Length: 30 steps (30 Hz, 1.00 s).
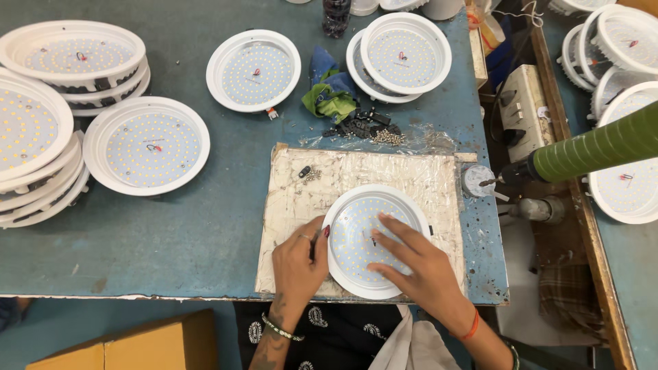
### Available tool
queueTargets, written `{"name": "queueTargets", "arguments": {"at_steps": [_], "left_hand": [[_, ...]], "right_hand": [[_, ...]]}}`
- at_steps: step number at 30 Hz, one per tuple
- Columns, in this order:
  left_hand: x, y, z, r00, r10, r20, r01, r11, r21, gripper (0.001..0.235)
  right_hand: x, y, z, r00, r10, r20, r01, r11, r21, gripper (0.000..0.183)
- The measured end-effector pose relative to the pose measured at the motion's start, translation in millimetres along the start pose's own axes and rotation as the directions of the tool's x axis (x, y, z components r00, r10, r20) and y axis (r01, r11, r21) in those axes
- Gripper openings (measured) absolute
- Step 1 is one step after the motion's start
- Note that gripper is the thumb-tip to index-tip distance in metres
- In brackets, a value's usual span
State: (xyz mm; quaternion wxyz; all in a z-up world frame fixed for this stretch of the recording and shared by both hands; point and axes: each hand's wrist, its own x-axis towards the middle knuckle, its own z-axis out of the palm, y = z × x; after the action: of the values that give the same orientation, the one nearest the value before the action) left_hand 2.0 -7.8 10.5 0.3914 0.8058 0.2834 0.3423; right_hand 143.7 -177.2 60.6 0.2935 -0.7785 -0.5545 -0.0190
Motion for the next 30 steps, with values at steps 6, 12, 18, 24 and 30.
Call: {"name": "queueTargets", "arguments": {"at_steps": [6, 12, 18, 24, 30], "left_hand": [[-5.9, 27.3, 16.6, 0.949, 0.309, 0.057, -0.313, 0.913, 0.260, 0.027], [5.8, 44.5, 30.3, 0.883, 0.282, 0.375, -0.342, 0.934, 0.105, 0.068], [7.4, 47.5, 39.0, 0.863, 0.204, 0.463, -0.361, 0.889, 0.282, 0.083], [13.2, 43.7, 37.0, 0.823, 0.170, 0.542, -0.371, 0.883, 0.286, 0.085], [13.3, 46.3, 36.0, 0.822, 0.121, 0.556, -0.320, 0.907, 0.275, 0.091]], "right_hand": [[-9.1, 17.7, 0.8, 0.871, 0.290, -0.397, -0.271, 0.957, 0.104, 0.031], [-9.3, 27.5, 12.1, 0.865, 0.387, -0.320, -0.312, 0.913, 0.262, 0.035], [-11.0, 32.0, 12.7, 0.856, 0.431, -0.285, -0.355, 0.891, 0.282, 0.034], [-10.4, 38.9, 13.7, 0.870, 0.405, -0.280, -0.334, 0.903, 0.269, 0.033], [-11.4, 40.1, 14.4, 0.864, 0.431, -0.260, -0.354, 0.888, 0.294, 0.033]]}}
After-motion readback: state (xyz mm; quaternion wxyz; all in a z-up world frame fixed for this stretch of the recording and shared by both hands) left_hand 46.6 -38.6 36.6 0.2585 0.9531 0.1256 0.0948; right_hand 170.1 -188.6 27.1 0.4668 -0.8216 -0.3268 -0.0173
